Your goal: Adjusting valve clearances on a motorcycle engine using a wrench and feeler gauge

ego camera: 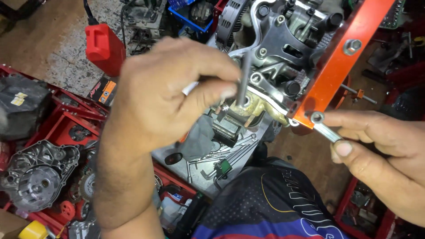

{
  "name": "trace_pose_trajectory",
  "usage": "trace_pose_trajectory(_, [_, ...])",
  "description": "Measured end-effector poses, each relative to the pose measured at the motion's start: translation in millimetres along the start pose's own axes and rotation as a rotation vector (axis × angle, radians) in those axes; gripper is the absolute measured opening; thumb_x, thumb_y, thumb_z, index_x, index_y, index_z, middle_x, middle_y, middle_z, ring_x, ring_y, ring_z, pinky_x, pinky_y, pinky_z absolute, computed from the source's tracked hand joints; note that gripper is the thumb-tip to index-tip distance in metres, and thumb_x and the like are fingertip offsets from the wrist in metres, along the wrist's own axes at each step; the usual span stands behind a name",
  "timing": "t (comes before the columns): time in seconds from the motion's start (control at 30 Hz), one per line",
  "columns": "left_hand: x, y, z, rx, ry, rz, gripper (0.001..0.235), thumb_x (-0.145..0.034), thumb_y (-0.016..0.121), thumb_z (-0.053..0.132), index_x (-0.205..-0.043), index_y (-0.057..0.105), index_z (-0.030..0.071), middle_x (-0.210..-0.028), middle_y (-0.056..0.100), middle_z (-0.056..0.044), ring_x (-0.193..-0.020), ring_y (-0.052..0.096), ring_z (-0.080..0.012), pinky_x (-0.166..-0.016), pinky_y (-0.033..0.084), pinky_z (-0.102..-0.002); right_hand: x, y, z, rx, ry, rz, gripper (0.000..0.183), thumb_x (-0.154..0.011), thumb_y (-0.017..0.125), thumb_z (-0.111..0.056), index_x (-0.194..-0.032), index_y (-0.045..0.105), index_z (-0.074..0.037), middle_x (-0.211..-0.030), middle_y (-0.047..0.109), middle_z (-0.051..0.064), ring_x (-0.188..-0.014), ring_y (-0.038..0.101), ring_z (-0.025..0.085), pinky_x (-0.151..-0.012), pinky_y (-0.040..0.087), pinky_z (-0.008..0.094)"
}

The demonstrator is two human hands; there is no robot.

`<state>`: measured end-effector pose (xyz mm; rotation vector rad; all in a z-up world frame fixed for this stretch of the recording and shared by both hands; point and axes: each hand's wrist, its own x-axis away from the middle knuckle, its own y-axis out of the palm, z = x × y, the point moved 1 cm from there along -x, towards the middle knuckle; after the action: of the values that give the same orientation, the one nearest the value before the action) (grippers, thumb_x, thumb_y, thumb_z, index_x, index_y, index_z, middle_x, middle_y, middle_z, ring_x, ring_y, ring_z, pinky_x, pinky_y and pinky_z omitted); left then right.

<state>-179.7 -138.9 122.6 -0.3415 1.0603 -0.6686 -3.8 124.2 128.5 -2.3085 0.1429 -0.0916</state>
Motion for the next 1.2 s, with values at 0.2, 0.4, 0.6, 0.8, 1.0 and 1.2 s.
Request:
trace_pose_trajectory(0.2, [-4.1,7.4,-0.6,-0.017,-0.029,0.076,0.017,-0.097,0.084,-0.009,-0.098,0.07,0.0,-0.095,0.072,-0.009,-0.09,0.068,-0.0244,-0.085,0.057,-0.035,-5.8,-7.2,-2.9,0.085,0.062,-0.06,0.047,-0.084,0.066,-0.022,-0.129,0.075,-0.018,-0.08,0.09,0.0,-0.073,0.085,0.009,-0.073,0.063,0.025])
trace_pose_trajectory(0.4, [-3.2,5.9,-2.4,-0.051,0.001,0.003,0.016,-0.1,0.078,-0.003,-0.095,0.064,0.002,-0.09,0.066,-0.005,-0.086,0.064,-0.0245,-0.091,0.052,-0.039,-6.3,-2.7,-5.4,0.034,0.033,-0.046,0.044,-0.084,0.067,-0.016,-0.126,0.076,-0.013,-0.081,0.088,0.0,-0.072,0.082,0.01,-0.069,0.061,0.025])
trace_pose_trajectory(0.6, [-4.4,7.5,-8.5,-0.051,0.033,-0.024,0.008,-0.104,0.07,-0.003,-0.101,0.065,0.002,-0.093,0.068,-0.006,-0.088,0.066,-0.0251,-0.094,0.051,-0.047,-3.1,-1.3,-7.4,-0.114,0.075,0.01,0.046,-0.089,0.06,-0.006,-0.134,0.07,-0.003,-0.078,0.078,0.009,-0.073,0.074,0.017,-0.078,0.057,0.026])
trace_pose_trajectory(0.8, [-6.0,9.1,-11.3,-0.12,0.007,-0.039,0.005,-0.108,0.063,0.003,-0.104,0.066,0.005,-0.098,0.067,-0.004,-0.092,0.063,-0.0283,-0.091,0.047,-0.046,-6.1,-2.7,-5.7,-0.101,0.183,0.041,0.046,-0.089,0.06,-0.005,-0.133,0.071,-0.002,-0.074,0.076,0.013,-0.071,0.071,0.019,-0.08,0.056,0.03])
trace_pose_trajectory(1.0, [-5.5,7.4,-9.3,-0.076,0.024,-0.048,0.003,-0.108,0.064,-0.001,-0.106,0.064,0.0,-0.094,0.064,-0.009,-0.083,0.057,-0.029,-0.087,0.047,-0.043,-4.2,-4.2,-3.7,-0.092,0.164,0.016,0.047,-0.088,0.059,-0.01,-0.133,0.071,-0.002,-0.07,0.073,0.013,-0.066,0.07,0.02,-0.074,0.057,0.032])
trace_pose_trajectory(1.2, [-4.8,7.1,-12.6,-0.079,0.028,-0.063,0.003,-0.108,0.067,0.0,-0.105,0.067,0.001,-0.094,0.066,-0.007,-0.084,0.06,-0.0264,-0.088,0.05,-0.042,-2.0,-4.0,4.3,-0.05,0.177,-0.008,0.05,-0.089,0.059,-0.014,-0.137,0.069,-0.006,-0.068,0.074,0.013,-0.063,0.073,0.021,-0.073,0.06,0.032])
